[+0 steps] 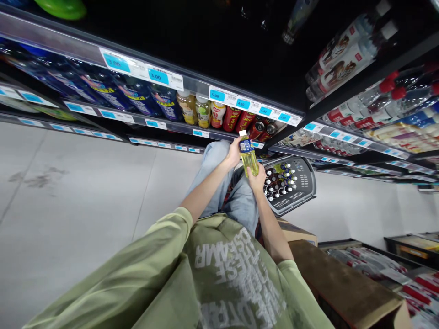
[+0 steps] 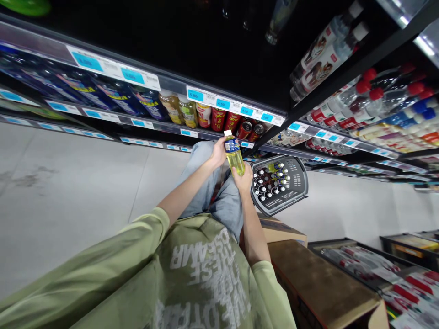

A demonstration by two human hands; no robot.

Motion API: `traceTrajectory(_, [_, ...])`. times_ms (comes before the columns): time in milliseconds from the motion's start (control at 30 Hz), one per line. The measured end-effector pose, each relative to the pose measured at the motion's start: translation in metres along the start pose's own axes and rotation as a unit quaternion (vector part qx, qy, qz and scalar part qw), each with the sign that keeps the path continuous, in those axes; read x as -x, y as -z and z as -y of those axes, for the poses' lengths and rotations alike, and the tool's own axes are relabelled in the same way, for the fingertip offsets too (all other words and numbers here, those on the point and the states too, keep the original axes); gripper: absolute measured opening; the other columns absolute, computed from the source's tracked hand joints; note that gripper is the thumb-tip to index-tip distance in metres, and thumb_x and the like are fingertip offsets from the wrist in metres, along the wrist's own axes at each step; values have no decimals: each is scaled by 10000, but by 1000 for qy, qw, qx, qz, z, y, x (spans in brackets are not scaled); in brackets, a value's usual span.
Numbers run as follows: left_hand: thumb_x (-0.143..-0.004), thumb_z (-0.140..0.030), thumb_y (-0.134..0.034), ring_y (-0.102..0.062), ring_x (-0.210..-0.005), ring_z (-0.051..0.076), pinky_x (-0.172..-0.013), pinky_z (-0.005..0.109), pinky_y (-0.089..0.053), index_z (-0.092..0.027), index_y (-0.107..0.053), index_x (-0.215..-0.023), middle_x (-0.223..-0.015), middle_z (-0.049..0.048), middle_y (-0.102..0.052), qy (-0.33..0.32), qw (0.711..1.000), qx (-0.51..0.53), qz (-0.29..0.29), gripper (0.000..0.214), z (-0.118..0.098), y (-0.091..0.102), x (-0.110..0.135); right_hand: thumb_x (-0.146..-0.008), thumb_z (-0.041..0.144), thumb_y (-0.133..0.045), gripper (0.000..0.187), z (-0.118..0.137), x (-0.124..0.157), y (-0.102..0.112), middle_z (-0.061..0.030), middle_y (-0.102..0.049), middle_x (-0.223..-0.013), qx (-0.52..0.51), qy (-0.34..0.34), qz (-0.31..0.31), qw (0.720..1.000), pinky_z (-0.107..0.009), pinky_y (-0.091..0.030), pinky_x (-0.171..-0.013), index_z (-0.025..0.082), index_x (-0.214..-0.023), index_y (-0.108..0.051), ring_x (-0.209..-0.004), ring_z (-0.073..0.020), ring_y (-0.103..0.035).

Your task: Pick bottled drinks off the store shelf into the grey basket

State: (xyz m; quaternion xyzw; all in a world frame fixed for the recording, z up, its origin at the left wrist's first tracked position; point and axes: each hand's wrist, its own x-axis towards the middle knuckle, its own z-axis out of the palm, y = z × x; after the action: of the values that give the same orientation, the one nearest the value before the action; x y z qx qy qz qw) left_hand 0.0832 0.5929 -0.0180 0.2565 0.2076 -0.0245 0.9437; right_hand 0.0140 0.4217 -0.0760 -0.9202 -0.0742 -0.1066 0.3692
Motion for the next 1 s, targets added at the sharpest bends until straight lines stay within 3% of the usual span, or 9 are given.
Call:
traceTrajectory(100, [-831,-300,-788,-768,-887,205,-885,327,-603,-196,-728,-1120,-963,36,-798,15,999,-29,25,313,2,2,2,-949,643,-590,579,0,0,0,-183,-731,-1195,0,-3,-8,1000,-517,-546,-1048,167,-1275,-650,-1146,-337,-690])
traceTrajectory(200, [-700,-154,-884,-772,-895,202,-908,347,-605,-258,-677,-1321,-1038,17,-799,35,993,-89,71,663,6,5,6,-964,643,-564,587,2,1,1,-190,-723,-1203,1,-13,-18,1000,-505,-546,-1042,159,-1287,-639,-1142,-331,-687])
traceTrajectory(300, [-618,-107,-939,-769,-993,207,-973,346,-594,-296,-619,-1434,-1134,25,-793,-3,987,-128,95,897,11,5,10,-980,641,-548,586,7,4,4,-190,-714,-1221,1,-22,-18,1000,-494,-540,-1050,162,-1309,-626,-1157,-322,-675])
traceTrajectory(433, [-539,-115,-998,-757,-1096,248,-1077,383,-560,-229,-685,-1327,-1126,57,-794,-29,978,-161,132,856,14,3,15,-1043,615,-428,536,15,14,12,-168,-703,-1231,-43,-31,-27,998,-472,-546,-1029,183,-1285,-633,-1157,-295,-663])
traceTrajectory(567, [-436,-141,-1046,-751,-1130,332,-1115,467,-543,-162,-743,-1172,-1093,106,-801,13,944,-245,219,796,19,5,23,-1076,570,-326,513,22,22,23,-145,-662,-1168,-98,-60,-115,987,-473,-537,-1005,202,-1188,-666,-1135,-292,-633])
traceTrajectory(733, [-387,-146,-1046,-697,-1287,382,-1192,493,-500,-199,-774,-1211,-1258,116,-779,3,901,-326,285,869,29,3,33,-1078,614,-287,607,31,7,55,-96,-591,-1090,-188,-88,-186,960,-372,-536,-730,229,-1489,-512,-832,-227,-623])
traceTrajectory(800, [-399,-139,-1038,-651,-1366,387,-1251,485,-447,-218,-796,-1204,-1316,107,-767,-1,887,-343,311,844,32,0,33,-1055,644,-415,595,37,-6,78,-77,-608,-1064,-204,-82,-168,961,-334,-525,-686,237,-1471,-534,-786,-200,-616])
traceTrajectory(900, [-405,-107,-1025,-611,-1421,395,-1275,474,-418,-250,-805,-1208,-1353,86,-760,48,883,-331,330,845,33,-2,31,-986,624,-624,444,47,-24,113,-44,-655,-984,-182,-94,-88,975,-294,-527,-699,220,-1157,-693,-810,-178,-625])
traceTrajectory(1000, [-418,-65,-1008,-617,-1413,397,-1251,451,-438,-266,-801,-1199,-1316,74,-773,97,880,-327,331,833,33,-1,28,-937,586,-713,368,53,-35,137,8,-640,-844,-146,-92,-23,985,-265,-498,-667,221,-902,-680,-742,-149,-580])
